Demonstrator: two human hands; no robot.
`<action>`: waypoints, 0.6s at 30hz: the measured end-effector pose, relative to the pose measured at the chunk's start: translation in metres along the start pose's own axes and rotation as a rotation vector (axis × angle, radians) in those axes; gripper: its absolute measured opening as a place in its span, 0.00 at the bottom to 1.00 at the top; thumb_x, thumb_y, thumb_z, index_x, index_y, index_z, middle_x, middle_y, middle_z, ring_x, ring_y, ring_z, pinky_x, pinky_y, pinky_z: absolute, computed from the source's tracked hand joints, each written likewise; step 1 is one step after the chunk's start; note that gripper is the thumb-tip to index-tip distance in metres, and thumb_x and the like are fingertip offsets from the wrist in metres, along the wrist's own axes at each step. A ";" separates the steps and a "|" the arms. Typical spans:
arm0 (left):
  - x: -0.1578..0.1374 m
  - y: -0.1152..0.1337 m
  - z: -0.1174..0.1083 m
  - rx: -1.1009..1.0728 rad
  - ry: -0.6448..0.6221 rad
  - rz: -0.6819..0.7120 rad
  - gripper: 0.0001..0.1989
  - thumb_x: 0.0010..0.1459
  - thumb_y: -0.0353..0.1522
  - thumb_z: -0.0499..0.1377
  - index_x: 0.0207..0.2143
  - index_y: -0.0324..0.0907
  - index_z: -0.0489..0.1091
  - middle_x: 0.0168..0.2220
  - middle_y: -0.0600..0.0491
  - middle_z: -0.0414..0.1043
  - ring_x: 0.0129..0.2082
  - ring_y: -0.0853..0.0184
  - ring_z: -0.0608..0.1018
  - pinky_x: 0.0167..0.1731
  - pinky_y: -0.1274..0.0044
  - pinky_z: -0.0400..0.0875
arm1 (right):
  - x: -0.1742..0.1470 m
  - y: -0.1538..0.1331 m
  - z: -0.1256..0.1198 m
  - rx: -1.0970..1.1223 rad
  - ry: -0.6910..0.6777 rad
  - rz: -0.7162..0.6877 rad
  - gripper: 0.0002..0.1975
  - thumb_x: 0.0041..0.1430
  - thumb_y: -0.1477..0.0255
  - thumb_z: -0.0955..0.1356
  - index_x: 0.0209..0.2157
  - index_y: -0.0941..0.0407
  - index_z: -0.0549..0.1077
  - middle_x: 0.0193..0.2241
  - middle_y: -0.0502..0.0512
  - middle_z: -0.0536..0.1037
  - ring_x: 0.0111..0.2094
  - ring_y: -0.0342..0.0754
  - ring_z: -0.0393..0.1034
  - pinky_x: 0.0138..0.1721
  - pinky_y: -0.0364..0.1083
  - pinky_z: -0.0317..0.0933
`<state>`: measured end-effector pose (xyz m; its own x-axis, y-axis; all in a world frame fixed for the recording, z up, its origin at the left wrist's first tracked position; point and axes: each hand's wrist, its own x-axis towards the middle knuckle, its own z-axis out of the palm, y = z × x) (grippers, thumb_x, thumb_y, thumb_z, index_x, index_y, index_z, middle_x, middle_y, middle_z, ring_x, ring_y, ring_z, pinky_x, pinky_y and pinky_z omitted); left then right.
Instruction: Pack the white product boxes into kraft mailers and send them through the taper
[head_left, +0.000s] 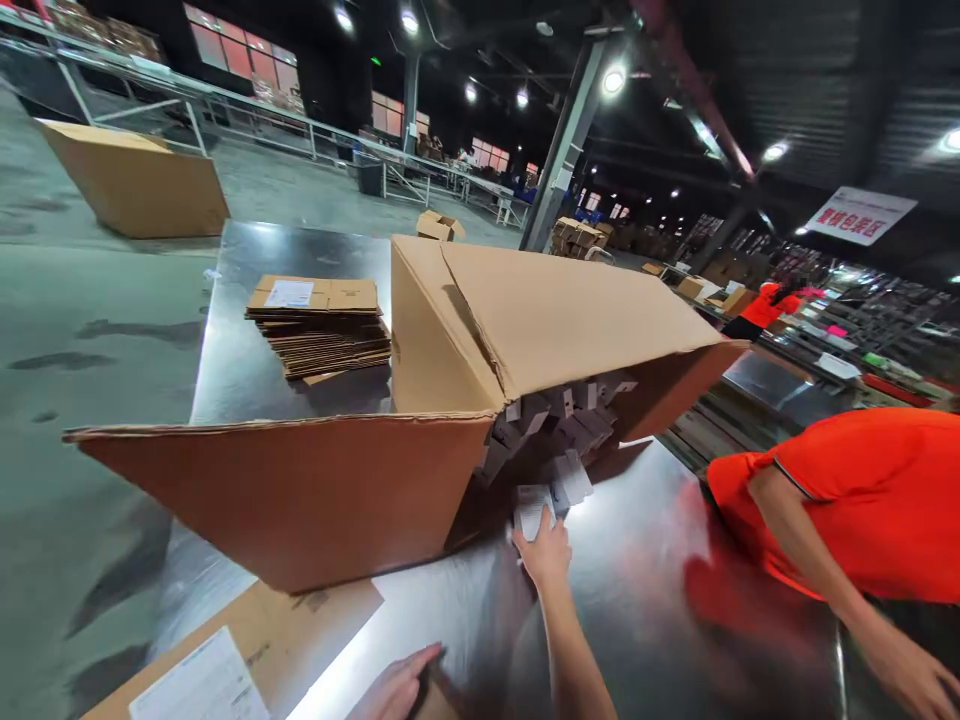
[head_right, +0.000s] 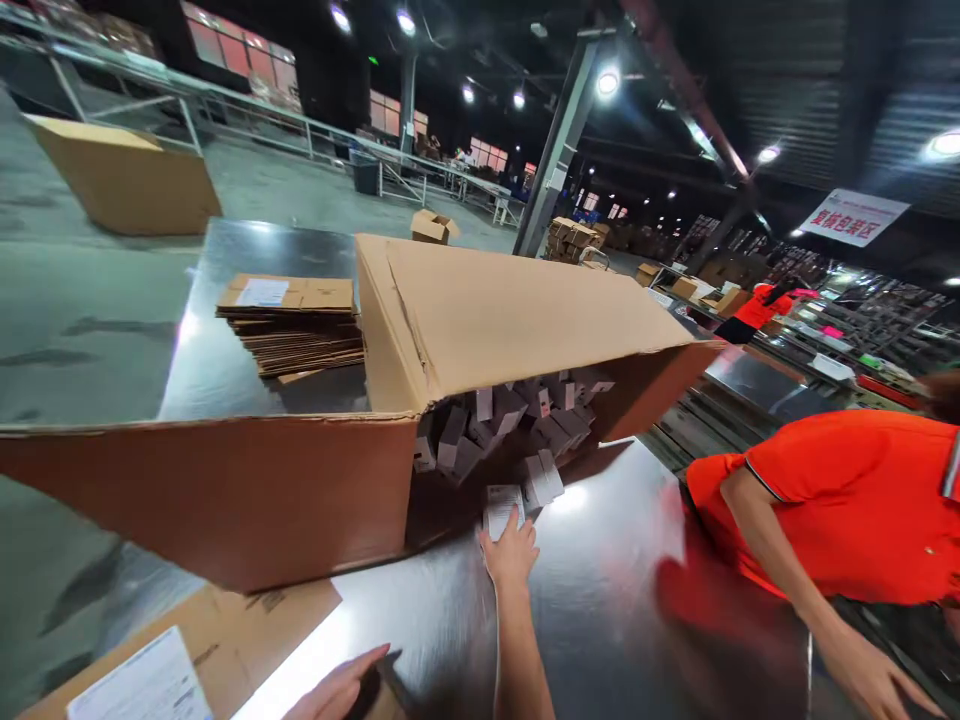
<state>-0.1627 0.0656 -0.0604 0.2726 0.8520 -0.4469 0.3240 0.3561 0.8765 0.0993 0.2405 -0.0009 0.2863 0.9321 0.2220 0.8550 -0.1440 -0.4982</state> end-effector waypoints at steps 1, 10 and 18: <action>0.000 0.000 0.001 -0.024 -0.012 -0.018 0.50 0.38 0.73 0.44 0.55 0.61 0.76 0.63 0.60 0.68 0.68 0.50 0.63 0.70 0.67 0.53 | -0.002 -0.001 0.002 0.000 -0.016 0.005 0.42 0.55 0.51 0.69 0.57 0.74 0.70 0.48 0.86 0.72 0.50 0.77 0.70 0.46 0.71 0.63; -0.031 0.073 0.000 -0.099 -0.045 0.138 0.42 0.60 0.61 0.42 0.58 0.43 0.74 0.57 0.46 0.76 0.63 0.49 0.69 0.66 0.63 0.61 | -0.235 0.012 -0.114 0.103 -0.050 -0.350 0.36 0.57 0.53 0.69 0.66 0.44 0.64 0.67 0.60 0.60 0.61 0.69 0.63 0.55 0.66 0.65; -0.034 0.088 -0.002 0.093 0.138 0.211 0.33 0.61 0.54 0.45 0.51 0.42 0.75 0.46 0.44 0.78 0.52 0.52 0.76 0.58 0.61 0.69 | -0.279 0.052 -0.089 -0.074 -0.185 -0.382 0.43 0.61 0.57 0.68 0.72 0.39 0.44 0.70 0.59 0.52 0.67 0.75 0.52 0.56 0.79 0.59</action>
<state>-0.1449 0.0688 0.0322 0.2188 0.9502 -0.2220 0.3563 0.1340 0.9247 0.1025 -0.0562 -0.0144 -0.1332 0.9661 0.2211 0.9151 0.2055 -0.3470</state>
